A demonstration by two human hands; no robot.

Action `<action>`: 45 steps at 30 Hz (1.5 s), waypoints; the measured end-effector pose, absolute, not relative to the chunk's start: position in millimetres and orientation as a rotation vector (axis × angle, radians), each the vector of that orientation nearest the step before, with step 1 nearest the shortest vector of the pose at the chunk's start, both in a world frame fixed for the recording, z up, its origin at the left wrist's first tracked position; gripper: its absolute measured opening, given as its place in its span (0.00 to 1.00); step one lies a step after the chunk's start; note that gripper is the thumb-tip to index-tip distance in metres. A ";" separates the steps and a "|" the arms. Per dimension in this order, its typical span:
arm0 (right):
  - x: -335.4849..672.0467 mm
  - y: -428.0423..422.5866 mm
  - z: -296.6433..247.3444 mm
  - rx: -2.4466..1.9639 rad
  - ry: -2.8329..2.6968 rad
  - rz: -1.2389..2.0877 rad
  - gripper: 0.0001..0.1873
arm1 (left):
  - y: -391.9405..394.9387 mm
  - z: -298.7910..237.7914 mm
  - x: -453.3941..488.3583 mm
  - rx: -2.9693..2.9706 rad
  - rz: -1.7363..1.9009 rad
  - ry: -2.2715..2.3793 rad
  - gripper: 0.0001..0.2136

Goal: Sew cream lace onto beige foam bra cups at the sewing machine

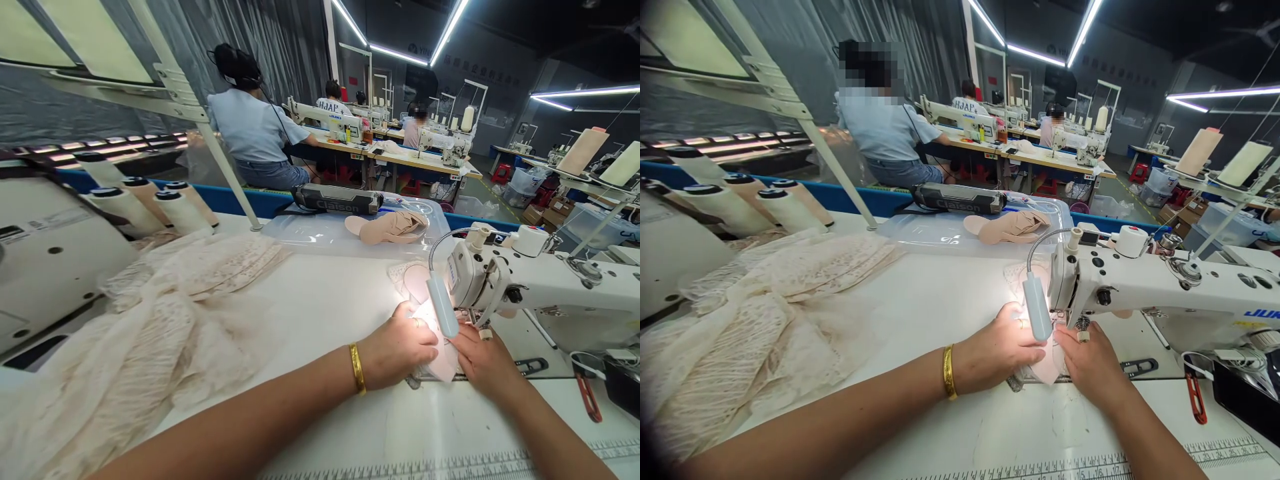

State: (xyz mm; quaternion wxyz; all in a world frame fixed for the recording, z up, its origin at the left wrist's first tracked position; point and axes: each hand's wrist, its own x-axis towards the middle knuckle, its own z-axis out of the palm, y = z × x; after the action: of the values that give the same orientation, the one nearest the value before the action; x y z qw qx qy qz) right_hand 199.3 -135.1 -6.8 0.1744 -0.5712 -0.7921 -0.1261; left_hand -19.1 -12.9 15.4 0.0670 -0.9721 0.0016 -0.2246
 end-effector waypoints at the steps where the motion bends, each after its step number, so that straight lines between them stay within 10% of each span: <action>1: 199.5 -134.8 -7.4 -1.629 -2.241 -0.357 0.24 | -12.7 15.5 -18.7 -2.943 -0.677 0.021 0.09; 21: 200.2 -130.8 -20.8 -1.702 -2.155 -0.447 0.29 | -7.0 23.6 -17.5 -3.056 -0.533 -0.052 0.09; 45: 201.3 -133.3 -9.4 -1.538 -1.934 -0.525 0.09 | -10.9 15.7 -15.6 -3.057 -0.575 -0.111 0.09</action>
State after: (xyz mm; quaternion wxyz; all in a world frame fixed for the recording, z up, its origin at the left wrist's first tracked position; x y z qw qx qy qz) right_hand 201.3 -133.3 -9.4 0.3028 -0.5803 -0.7296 -0.1981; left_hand -15.6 -10.9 15.7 0.0146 -0.9820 -0.0357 -0.1848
